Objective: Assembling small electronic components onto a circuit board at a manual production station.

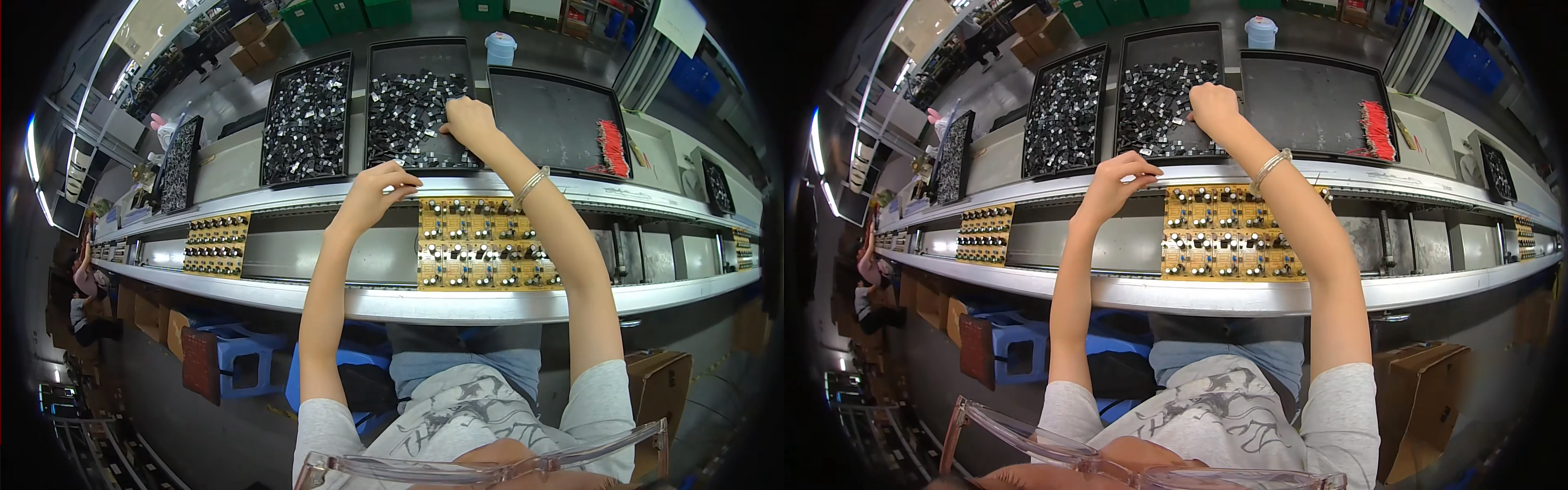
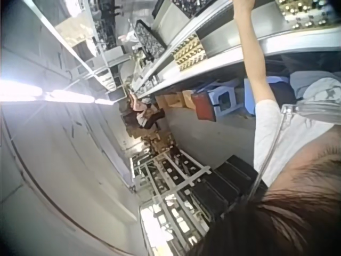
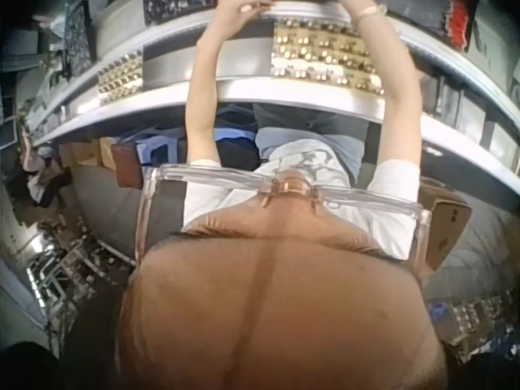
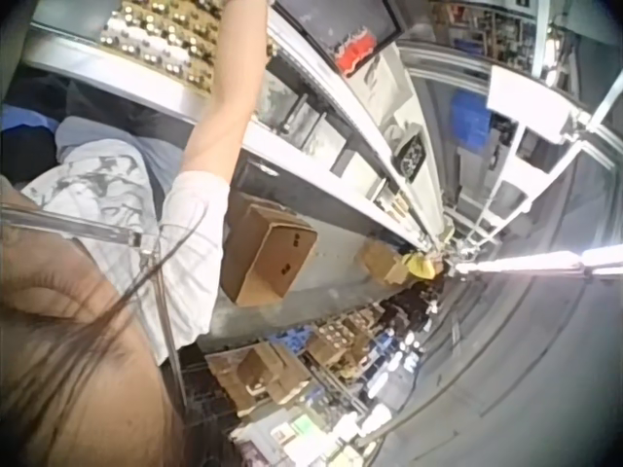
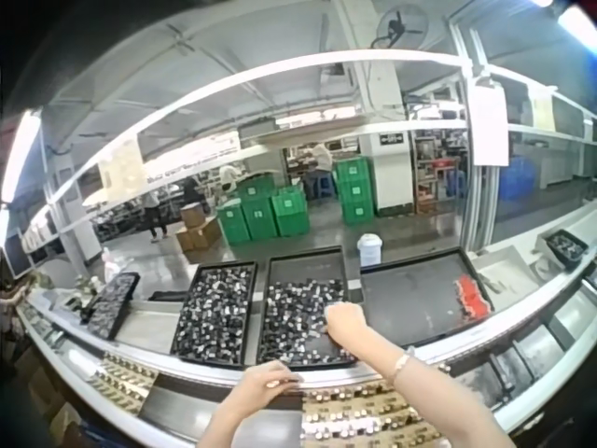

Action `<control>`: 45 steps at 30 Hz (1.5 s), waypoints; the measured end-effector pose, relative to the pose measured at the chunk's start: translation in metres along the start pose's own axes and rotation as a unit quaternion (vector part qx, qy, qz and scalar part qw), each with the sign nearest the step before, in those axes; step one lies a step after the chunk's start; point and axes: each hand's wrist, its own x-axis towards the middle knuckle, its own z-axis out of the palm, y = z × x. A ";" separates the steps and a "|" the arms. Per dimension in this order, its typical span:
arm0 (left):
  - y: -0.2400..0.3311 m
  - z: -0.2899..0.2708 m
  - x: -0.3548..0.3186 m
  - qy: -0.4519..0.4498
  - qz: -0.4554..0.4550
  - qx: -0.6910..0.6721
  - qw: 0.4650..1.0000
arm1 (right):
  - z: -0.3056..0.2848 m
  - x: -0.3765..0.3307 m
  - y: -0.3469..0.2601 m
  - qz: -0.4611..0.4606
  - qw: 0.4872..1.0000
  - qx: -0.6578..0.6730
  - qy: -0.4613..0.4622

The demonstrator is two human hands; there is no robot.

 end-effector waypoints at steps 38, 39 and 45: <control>0.009 0.026 0.000 -0.120 -0.201 -0.252 0.939 | -0.085 -0.170 0.095 0.107 0.793 0.582 0.144; 0.010 0.028 0.000 -0.101 -0.186 -0.216 0.953 | -0.085 -0.170 0.093 0.098 0.799 0.576 0.145; 0.021 0.027 0.002 -0.086 -0.148 -0.133 0.976 | -0.084 -0.173 0.089 0.101 0.822 0.542 0.139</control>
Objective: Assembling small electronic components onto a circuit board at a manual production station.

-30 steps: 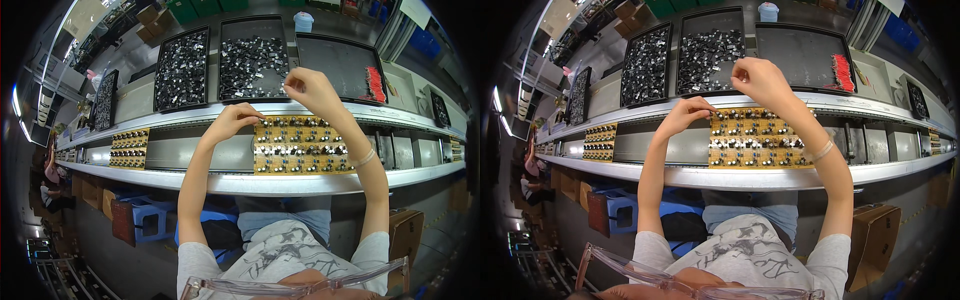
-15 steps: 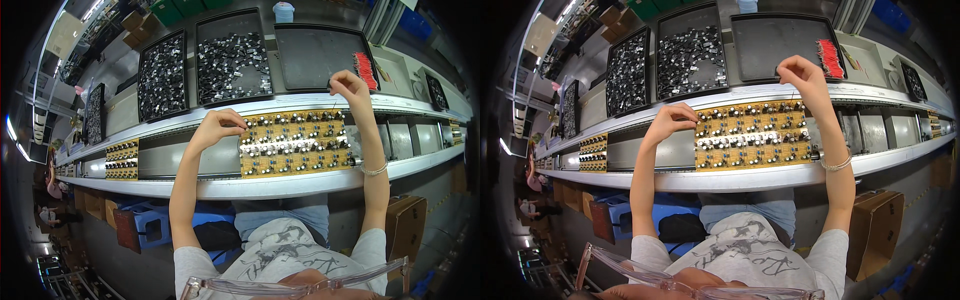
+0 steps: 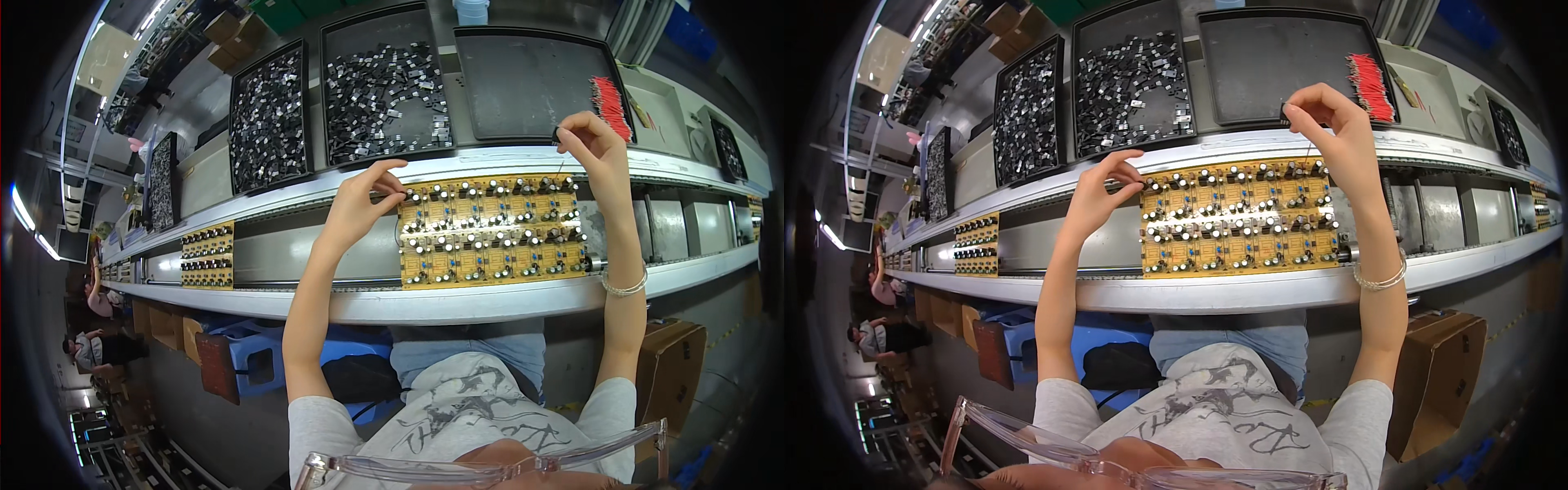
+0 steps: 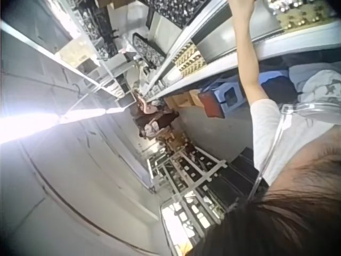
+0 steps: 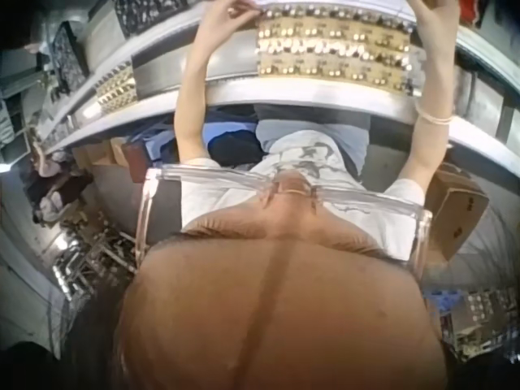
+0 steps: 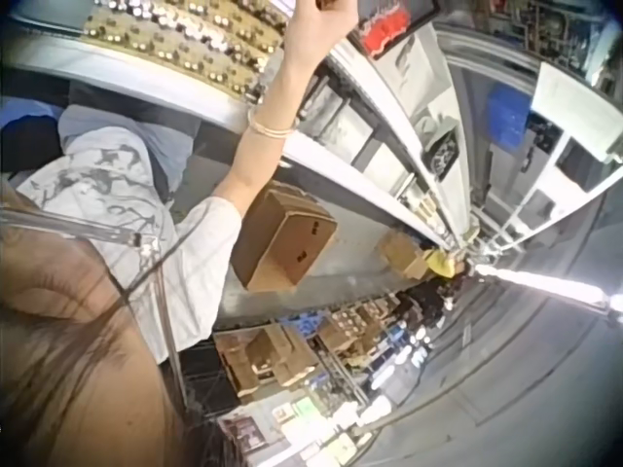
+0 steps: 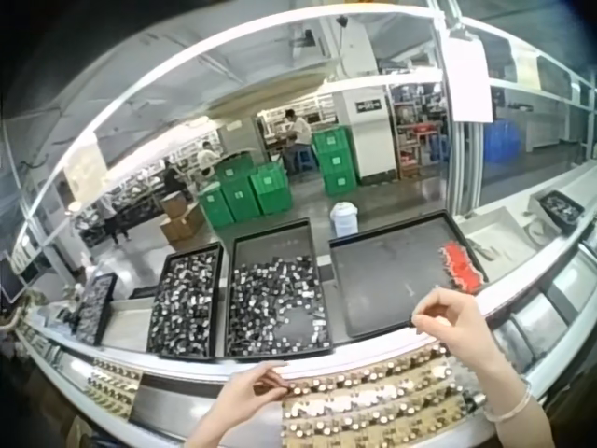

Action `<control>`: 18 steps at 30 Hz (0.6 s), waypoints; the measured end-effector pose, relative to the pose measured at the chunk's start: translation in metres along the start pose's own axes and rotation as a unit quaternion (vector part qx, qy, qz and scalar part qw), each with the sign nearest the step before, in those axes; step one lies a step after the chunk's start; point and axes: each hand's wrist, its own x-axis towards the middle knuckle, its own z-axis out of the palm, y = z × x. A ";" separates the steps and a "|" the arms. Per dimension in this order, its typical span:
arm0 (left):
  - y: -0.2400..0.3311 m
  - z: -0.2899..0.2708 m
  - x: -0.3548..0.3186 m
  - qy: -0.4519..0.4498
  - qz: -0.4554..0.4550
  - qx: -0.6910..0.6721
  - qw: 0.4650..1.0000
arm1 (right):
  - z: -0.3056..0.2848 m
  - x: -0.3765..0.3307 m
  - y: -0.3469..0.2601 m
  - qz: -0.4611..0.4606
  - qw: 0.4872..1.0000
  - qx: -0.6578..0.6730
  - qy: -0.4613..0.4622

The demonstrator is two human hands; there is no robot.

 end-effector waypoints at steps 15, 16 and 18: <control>-0.003 0.008 -0.001 -0.010 0.087 0.193 0.977 | 0.005 -0.002 -0.002 -0.024 0.998 -0.065 -0.003; -0.003 0.009 0.000 -0.010 0.087 0.193 0.977 | 0.006 -0.003 -0.002 -0.024 0.998 -0.066 -0.002; -0.003 0.012 0.000 -0.001 0.086 0.186 0.979 | 0.007 -0.003 -0.002 -0.024 0.998 -0.066 -0.003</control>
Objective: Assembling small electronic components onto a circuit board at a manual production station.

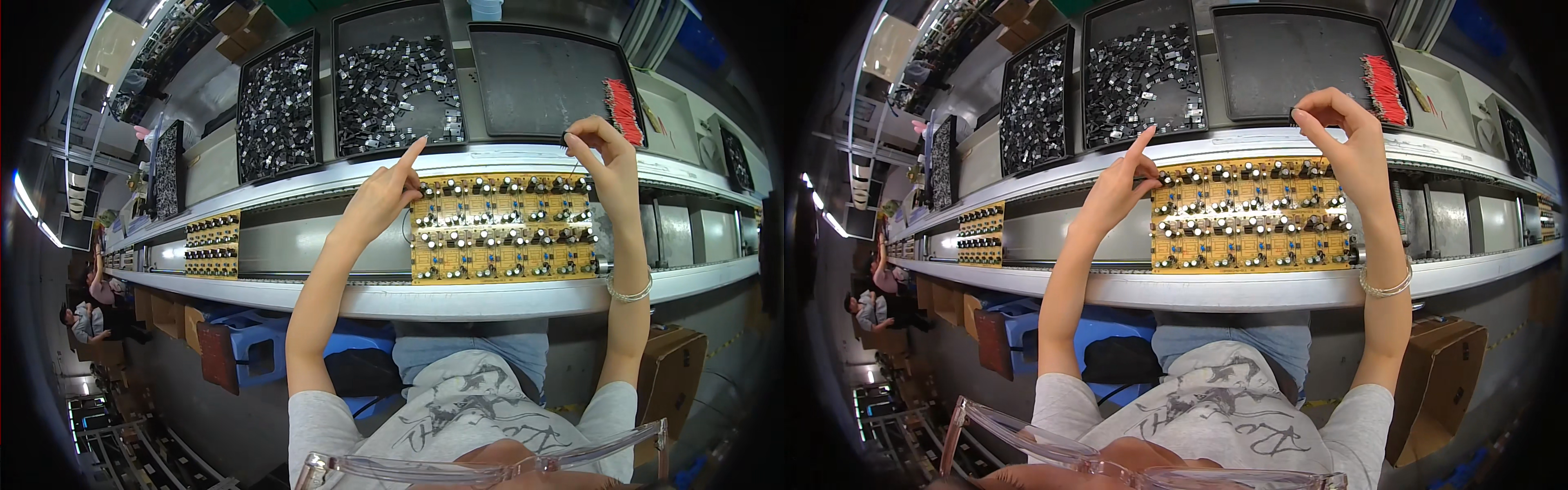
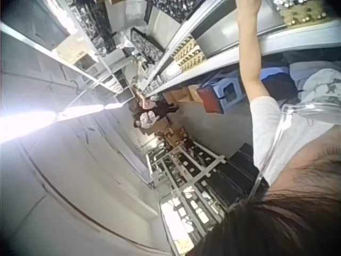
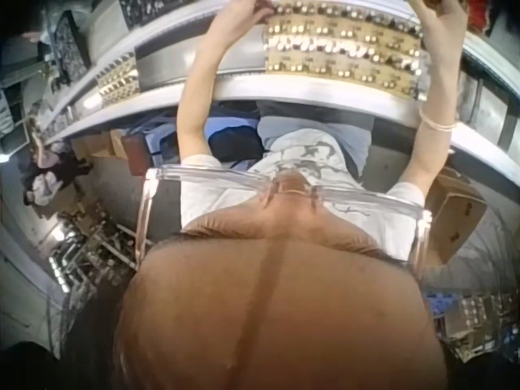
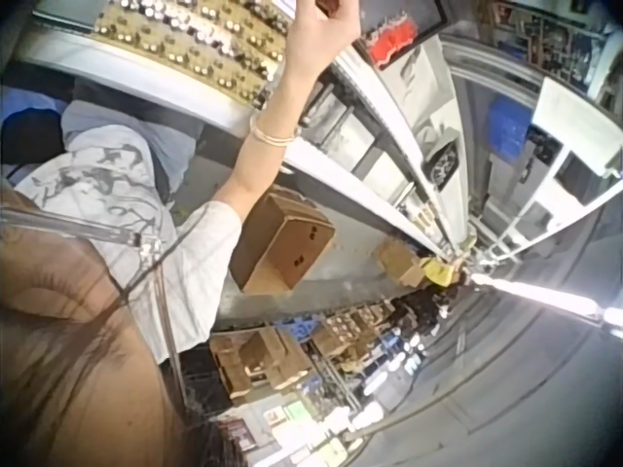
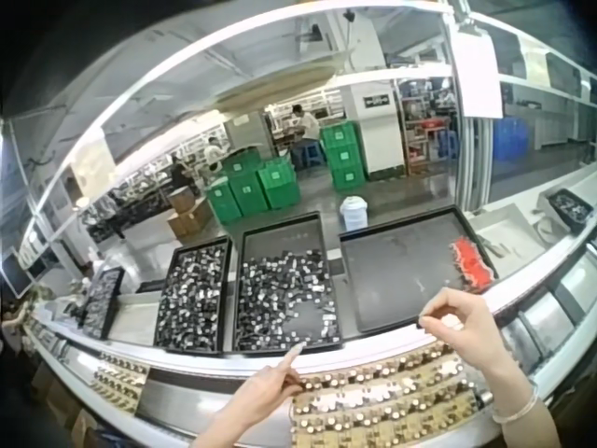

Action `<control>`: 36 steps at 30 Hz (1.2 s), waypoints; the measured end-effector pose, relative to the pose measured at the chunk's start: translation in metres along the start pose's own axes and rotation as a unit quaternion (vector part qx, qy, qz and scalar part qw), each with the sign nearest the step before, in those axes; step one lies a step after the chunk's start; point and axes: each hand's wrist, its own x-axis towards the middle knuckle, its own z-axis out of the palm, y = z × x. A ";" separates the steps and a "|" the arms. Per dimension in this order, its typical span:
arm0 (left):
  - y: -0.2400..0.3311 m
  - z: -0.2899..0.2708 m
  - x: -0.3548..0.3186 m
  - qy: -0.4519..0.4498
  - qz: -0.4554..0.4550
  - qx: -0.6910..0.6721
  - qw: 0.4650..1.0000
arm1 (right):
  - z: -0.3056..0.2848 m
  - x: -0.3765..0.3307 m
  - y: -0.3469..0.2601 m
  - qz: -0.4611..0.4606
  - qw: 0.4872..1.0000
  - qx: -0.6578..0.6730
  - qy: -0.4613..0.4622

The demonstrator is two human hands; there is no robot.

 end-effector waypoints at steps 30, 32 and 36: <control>-0.018 -0.014 -0.006 0.062 0.083 0.073 0.992 | 0.149 -0.041 -0.021 -0.093 0.921 -0.195 -0.324; -0.019 -0.014 -0.007 0.063 0.084 0.075 0.992 | 0.149 -0.040 -0.021 -0.098 0.921 -0.195 -0.322; -0.019 -0.013 -0.006 0.056 0.078 0.079 0.992 | 0.146 -0.040 -0.024 -0.107 0.910 -0.225 -0.332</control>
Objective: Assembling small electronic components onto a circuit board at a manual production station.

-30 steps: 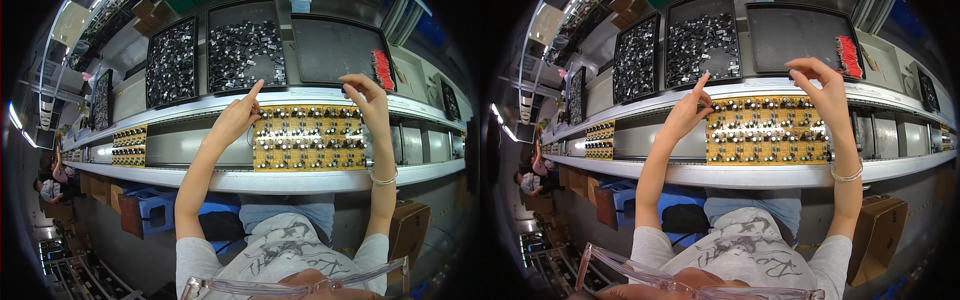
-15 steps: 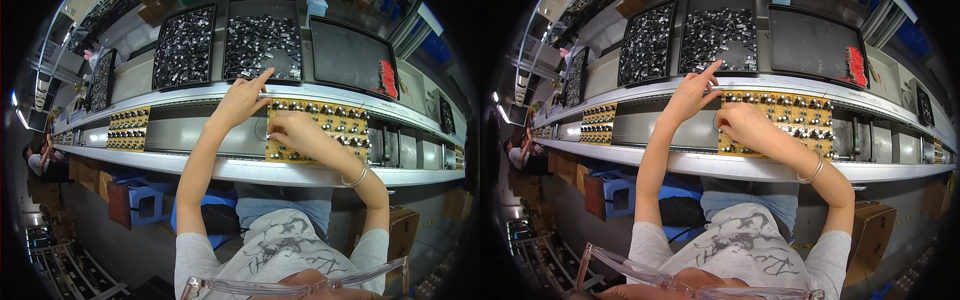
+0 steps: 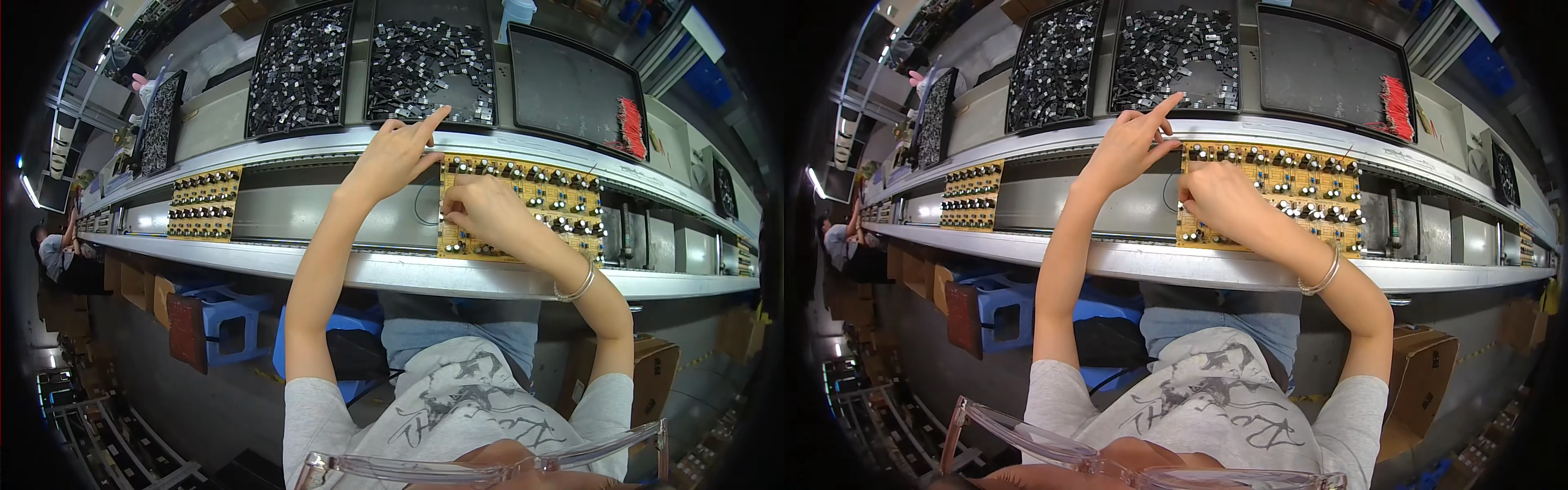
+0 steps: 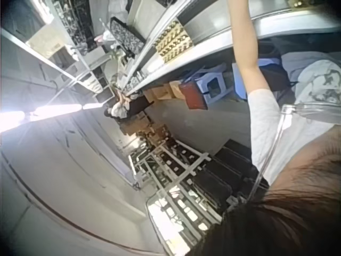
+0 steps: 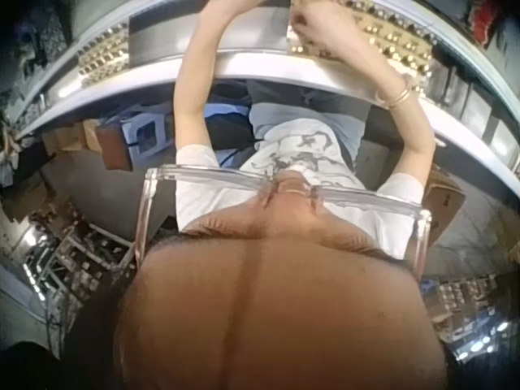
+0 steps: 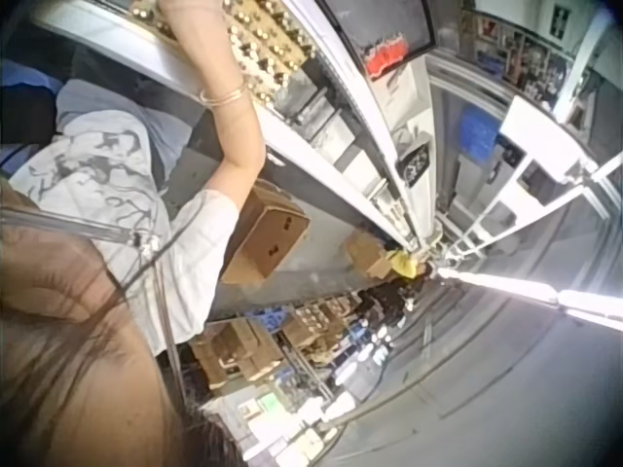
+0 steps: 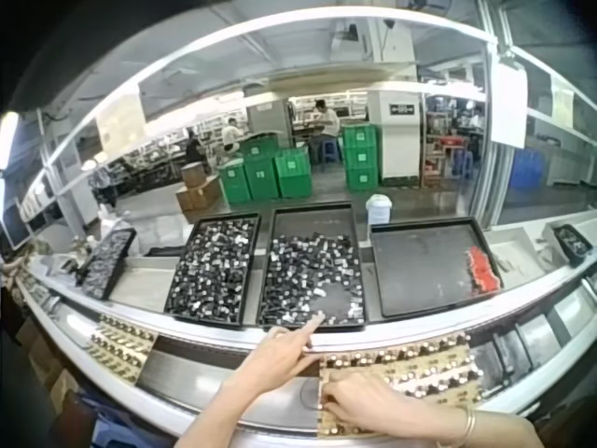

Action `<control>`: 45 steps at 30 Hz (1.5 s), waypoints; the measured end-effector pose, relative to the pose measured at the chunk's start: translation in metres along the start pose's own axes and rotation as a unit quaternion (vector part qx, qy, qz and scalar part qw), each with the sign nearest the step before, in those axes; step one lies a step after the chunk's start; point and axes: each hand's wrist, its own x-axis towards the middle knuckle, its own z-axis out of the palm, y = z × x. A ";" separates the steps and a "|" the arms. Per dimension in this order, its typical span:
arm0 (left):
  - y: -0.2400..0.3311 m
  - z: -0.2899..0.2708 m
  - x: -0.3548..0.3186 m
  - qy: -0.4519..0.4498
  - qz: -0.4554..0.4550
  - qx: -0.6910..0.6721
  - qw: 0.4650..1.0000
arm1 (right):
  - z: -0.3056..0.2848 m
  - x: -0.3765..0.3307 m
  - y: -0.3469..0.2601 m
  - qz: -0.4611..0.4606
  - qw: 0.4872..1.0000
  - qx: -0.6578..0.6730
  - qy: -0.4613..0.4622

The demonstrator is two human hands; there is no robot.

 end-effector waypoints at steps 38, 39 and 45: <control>0.175 0.166 0.305 -0.024 0.099 0.072 0.992 | -0.085 -0.231 0.029 0.042 0.964 0.120 0.233; 0.174 0.165 0.304 -0.030 0.077 0.108 0.991 | -0.084 -0.233 0.031 0.050 0.961 0.121 0.244; 0.199 0.161 0.304 -0.073 0.064 0.137 0.986 | -0.080 -0.246 0.037 0.096 0.951 0.131 0.262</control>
